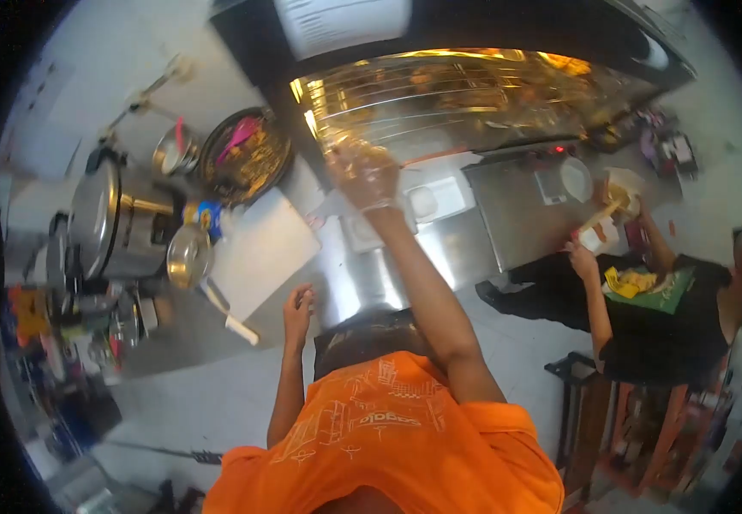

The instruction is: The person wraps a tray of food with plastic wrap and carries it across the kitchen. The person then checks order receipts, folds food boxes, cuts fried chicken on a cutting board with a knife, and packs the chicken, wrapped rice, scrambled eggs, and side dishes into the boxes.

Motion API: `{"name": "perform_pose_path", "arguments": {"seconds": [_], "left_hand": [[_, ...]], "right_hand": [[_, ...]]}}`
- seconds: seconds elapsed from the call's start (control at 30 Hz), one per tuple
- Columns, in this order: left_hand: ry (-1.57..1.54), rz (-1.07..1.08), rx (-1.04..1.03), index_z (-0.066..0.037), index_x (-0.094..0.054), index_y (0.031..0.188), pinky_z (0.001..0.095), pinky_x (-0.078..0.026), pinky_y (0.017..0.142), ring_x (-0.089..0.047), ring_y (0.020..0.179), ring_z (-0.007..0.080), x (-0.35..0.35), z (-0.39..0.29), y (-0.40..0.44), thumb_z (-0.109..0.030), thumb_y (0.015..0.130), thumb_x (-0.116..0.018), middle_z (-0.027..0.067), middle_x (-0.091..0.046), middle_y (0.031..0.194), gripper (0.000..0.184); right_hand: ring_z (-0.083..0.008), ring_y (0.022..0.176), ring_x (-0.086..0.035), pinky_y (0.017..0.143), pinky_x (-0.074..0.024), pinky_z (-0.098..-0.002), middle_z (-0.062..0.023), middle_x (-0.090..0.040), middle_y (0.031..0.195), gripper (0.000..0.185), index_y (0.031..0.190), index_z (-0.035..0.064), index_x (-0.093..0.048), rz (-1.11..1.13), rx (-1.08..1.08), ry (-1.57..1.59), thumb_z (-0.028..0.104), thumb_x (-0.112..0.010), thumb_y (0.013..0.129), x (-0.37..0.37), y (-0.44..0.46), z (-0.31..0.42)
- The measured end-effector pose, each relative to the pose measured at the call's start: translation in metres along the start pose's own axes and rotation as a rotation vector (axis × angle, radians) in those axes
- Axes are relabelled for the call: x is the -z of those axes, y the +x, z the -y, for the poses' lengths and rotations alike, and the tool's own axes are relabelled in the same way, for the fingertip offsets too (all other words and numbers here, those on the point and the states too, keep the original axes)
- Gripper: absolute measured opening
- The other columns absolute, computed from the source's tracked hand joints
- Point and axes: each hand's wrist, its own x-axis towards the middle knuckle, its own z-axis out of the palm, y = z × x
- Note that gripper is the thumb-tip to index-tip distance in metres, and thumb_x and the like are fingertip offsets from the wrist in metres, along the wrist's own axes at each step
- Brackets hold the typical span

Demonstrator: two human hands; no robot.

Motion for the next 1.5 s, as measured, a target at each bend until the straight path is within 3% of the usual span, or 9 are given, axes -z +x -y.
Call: {"name": "perform_pose_path", "arguments": {"seconds": [0.07, 0.37, 0.5, 0.57, 0.87, 1.03, 1.23, 1.33, 1.5], "left_hand": [[0.031, -0.010, -0.026, -0.009, -0.060, 0.119, 0.0278, -0.050, 0.071, -0.060, 0.089, 0.0120, 0.010, 0.004, -0.005, -0.026, 0.095, -0.057, 0.0037, -0.065, 0.104, 0.029], [-0.097, -0.163, 0.005, -0.008, -0.060, 0.118, 0.0270, -0.051, 0.068, -0.061, 0.088, 0.0131, 0.045, 0.038, -0.047, -0.023, 0.097, -0.054, 0.0041, -0.065, 0.105, 0.026], [-0.096, -0.191, 0.071, -0.008, -0.059, 0.118, 0.0270, -0.051, 0.068, -0.061, 0.087, 0.0135, 0.049, 0.067, -0.069, -0.023, 0.097, -0.054, 0.0048, -0.065, 0.104, 0.026], [-0.097, -0.164, 0.097, -0.007, -0.060, 0.117, 0.0270, -0.051, 0.067, -0.061, 0.086, 0.0130, 0.040, 0.077, -0.074, -0.023, 0.097, -0.054, 0.0048, -0.065, 0.101, 0.026], [0.023, -0.140, 0.125, -0.005, -0.064, 0.104, 0.0265, -0.050, 0.068, -0.062, 0.082, 0.0122, 0.004, 0.106, -0.113, -0.029, 0.097, -0.057, 0.0043, -0.067, 0.093, 0.027], [-0.013, -0.318, 0.270, -0.004, -0.063, 0.104, 0.0277, -0.050, 0.064, -0.063, 0.079, 0.0139, -0.037, 0.184, -0.146, -0.025, 0.098, -0.054, 0.0056, -0.067, 0.091, 0.024], [0.036, -0.334, 0.350, -0.006, -0.063, 0.106, 0.0284, -0.051, 0.062, -0.065, 0.078, 0.0158, -0.090, 0.220, -0.180, -0.022, 0.097, -0.055, 0.0068, -0.067, 0.091, 0.020], [0.007, -0.350, 0.343, -0.006, -0.063, 0.106, 0.0286, -0.051, 0.062, -0.066, 0.078, 0.0162, -0.111, 0.221, -0.186, -0.021, 0.096, -0.055, 0.0068, -0.067, 0.090, 0.020], [-0.004, -0.375, 0.322, -0.005, -0.063, 0.107, 0.0277, -0.050, 0.061, -0.066, 0.076, 0.0161, -0.134, 0.231, -0.198, -0.020, 0.096, -0.056, 0.0067, -0.067, 0.088, 0.020]], "right_hand": [[-0.0222, 0.059, -0.065, 0.055, -0.0520, -0.0352, -0.0050, -0.068, 0.073, 0.013, 0.087, 0.0142, -0.072, -0.109, 0.230, -0.069, 0.024, -0.072, 0.079, 0.019, 0.007, 0.009], [-0.0286, 0.071, -0.067, 0.068, -0.0519, -0.0413, -0.0088, -0.069, 0.077, 0.021, 0.085, 0.0131, -0.070, -0.033, -0.267, -0.106, 0.033, -0.070, 0.078, 0.072, 0.025, -0.065], [-0.0343, 0.087, -0.066, 0.079, -0.0515, -0.0421, -0.0142, -0.070, 0.091, 0.032, 0.097, 0.0099, -0.071, -0.073, -0.314, -0.213, 0.038, -0.068, 0.081, 0.102, 0.035, -0.123], [-0.0276, 0.083, -0.068, 0.076, -0.0515, -0.0374, -0.0144, -0.071, 0.089, 0.036, 0.104, 0.0060, -0.069, -0.095, -0.318, -0.367, 0.036, -0.069, 0.084, 0.119, 0.039, -0.144], [-0.0353, 0.094, -0.065, 0.082, -0.0489, -0.0414, -0.0148, -0.070, 0.101, 0.041, 0.098, 0.0104, -0.072, -0.084, -0.236, -0.705, 0.048, -0.066, 0.082, 0.173, 0.067, -0.237], [-0.0224, 0.092, -0.066, 0.078, -0.0499, -0.0370, -0.0088, -0.070, 0.089, 0.040, 0.097, 0.0054, -0.071, -0.051, -0.624, -0.485, 0.044, -0.062, 0.089, 0.182, 0.062, -0.211], [-0.0252, 0.111, -0.059, 0.091, -0.0467, -0.0381, -0.0154, -0.060, 0.124, 0.045, 0.125, 0.0056, -0.057, -0.233, 0.190, -0.487, 0.039, -0.053, 0.095, 0.157, 0.104, -0.177], [-0.0323, 0.127, -0.047, 0.106, -0.0352, -0.0429, -0.0184, -0.047, 0.140, 0.056, 0.138, 0.0074, -0.043, 0.176, 0.036, -0.482, 0.046, -0.042, 0.098, 0.133, 0.196, -0.147], [-0.0328, 0.129, -0.046, 0.107, -0.0347, -0.0427, -0.0190, -0.046, 0.141, 0.056, 0.139, 0.0071, -0.042, 0.147, 0.349, -0.697, 0.045, -0.042, 0.098, 0.078, 0.328, -0.205]]}}
